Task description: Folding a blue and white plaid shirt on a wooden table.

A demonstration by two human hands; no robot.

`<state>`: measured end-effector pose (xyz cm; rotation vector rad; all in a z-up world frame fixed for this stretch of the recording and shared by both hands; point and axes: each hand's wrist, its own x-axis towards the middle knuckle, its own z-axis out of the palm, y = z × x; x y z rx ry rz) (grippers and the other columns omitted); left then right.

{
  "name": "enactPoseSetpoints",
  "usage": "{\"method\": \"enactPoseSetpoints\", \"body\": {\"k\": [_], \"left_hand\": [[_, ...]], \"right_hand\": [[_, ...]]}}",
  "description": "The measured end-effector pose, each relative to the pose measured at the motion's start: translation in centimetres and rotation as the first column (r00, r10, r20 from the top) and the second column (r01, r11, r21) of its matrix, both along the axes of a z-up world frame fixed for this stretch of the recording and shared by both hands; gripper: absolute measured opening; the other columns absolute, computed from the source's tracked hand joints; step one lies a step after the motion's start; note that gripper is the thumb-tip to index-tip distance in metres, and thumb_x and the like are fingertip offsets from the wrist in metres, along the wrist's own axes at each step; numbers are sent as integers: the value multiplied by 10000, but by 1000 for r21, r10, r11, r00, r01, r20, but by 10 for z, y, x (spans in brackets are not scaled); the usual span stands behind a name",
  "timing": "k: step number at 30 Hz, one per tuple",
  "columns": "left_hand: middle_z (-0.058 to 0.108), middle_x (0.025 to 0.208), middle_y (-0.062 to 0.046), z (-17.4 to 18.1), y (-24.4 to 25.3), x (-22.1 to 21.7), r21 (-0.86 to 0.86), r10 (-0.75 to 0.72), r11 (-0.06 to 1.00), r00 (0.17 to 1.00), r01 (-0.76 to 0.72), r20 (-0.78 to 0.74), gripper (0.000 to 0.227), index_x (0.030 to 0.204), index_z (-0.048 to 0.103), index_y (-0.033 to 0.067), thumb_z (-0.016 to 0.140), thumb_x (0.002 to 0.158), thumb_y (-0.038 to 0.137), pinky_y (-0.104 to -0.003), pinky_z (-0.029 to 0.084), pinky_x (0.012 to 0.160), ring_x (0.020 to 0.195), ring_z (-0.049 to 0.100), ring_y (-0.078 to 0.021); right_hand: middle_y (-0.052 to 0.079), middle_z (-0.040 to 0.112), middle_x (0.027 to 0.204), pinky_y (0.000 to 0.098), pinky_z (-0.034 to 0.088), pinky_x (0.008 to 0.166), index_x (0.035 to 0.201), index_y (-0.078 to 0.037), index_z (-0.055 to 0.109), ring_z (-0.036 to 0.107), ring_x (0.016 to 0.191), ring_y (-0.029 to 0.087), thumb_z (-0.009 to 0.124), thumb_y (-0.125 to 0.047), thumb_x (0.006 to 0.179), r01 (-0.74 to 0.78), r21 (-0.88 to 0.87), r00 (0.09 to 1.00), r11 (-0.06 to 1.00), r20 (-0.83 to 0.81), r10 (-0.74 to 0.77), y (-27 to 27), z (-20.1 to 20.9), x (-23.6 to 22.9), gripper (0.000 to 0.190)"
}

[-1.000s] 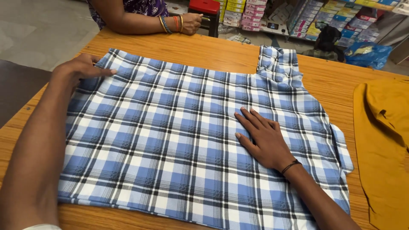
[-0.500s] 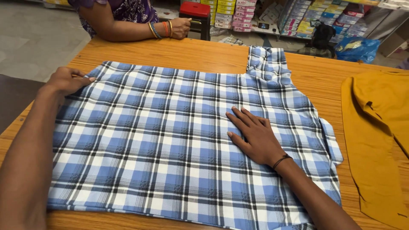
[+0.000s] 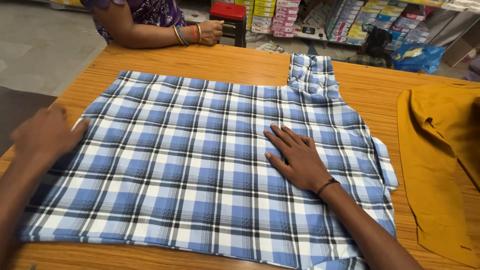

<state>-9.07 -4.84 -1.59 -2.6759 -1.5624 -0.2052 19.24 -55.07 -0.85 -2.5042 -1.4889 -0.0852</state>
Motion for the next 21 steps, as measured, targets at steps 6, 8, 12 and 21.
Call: {"method": "enactPoseSetpoints", "body": {"k": [6, 8, 12, 21], "left_hand": [[752, 1111, -267, -41, -4, -76, 51, -63, 997, 994, 58, 93, 822, 1323, 661, -55, 678, 958, 681, -510, 602, 899, 1046, 745, -385], [780, 1064, -246, -11, -44, -81, -80, 12, 997, 997, -7, 70, 882, 1369, 644, -34, 671, 909, 718, -509, 604, 867, 996, 767, -360], [753, 1026, -194, -4, -60, -75, -111, 22, 994, 999, -16, 49, 845, 1273, 659, 2, 700, 846, 730, -510, 599, 795, 943, 756, -324], [755, 1002, -200, 1, -60, -56, -329, 41, 944, 993, -1, 114, 555, 1191, 720, 12, 788, 902, 480, -488, 606, 829, 887, 775, -310]], "right_hand": [[19, 321, 1679, 435, 204, 1188, 1586, -254, 381, 239, 1559, 232, 359, -560, 1021, -20, 18, 1000, 1000, 8, 20, -2, 0, -1, 643], [24, 310, 1680, 444, 194, 1191, 1587, -263, 386, 235, 1552, 237, 355, -562, 1019, -31, 3, 999, 1000, 14, 31, -1, -1, -2, 643], [6, 302, 1681, 445, 198, 1173, 1579, -268, 380, 229, 1547, 232, 348, -573, 1009, -8, -12, 1000, 1000, 15, 8, 0, 0, -2, 648], [-13, 298, 1681, 435, 214, 1177, 1583, -283, 376, 224, 1551, 212, 332, -595, 1004, 2, -5, 1000, 1000, 12, -2, 0, -4, 2, 660]]}}
